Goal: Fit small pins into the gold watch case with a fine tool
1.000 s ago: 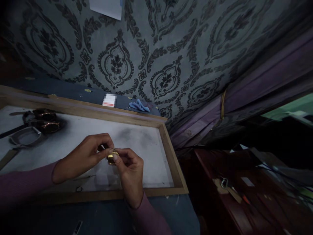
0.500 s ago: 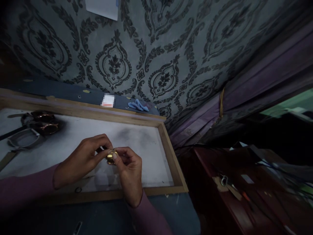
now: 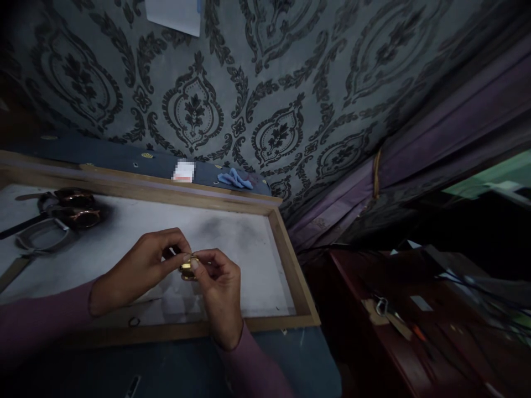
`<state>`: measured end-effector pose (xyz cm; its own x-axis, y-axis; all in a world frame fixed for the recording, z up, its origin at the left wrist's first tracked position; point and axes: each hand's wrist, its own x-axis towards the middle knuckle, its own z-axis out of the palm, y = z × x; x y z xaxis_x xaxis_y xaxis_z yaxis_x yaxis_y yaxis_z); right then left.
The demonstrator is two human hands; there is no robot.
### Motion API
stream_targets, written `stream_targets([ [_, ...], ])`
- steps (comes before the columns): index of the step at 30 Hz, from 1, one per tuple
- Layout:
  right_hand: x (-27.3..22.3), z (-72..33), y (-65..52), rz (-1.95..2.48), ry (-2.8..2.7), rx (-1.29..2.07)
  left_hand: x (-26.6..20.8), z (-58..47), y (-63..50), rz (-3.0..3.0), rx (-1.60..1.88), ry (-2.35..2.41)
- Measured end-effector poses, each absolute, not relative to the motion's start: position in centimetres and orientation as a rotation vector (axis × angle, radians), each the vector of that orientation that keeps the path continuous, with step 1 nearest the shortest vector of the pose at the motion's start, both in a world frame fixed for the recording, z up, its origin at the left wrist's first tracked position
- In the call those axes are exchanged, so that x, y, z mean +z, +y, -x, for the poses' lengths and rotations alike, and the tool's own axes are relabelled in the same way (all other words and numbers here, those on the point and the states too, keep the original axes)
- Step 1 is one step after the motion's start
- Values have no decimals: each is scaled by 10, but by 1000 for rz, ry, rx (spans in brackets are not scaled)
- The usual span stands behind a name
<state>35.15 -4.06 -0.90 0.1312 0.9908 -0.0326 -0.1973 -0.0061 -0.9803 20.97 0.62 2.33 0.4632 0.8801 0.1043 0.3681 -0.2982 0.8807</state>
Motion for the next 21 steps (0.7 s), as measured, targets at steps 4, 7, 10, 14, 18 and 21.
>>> stream_targets([
  [4,-9,-352,-41,1154,-965,1211,21,-210,9,-1693,718,1048],
  [7,-9,-352,-42,1153,-951,1218,20,-210,9,-1693,705,1069],
  [10,-9,-352,-42,1152,-941,1224,21,-211,8,-1738,700,1086],
  [14,-8,-351,-41,1152,-934,1208,20,-211,8,-1735,705,1080],
  [18,-9,-351,-42,1136,-951,1219,16,-210,14,-1572,657,968],
  [21,-9,-351,-42,1131,-982,1220,17,-208,18,-1411,613,902],
])
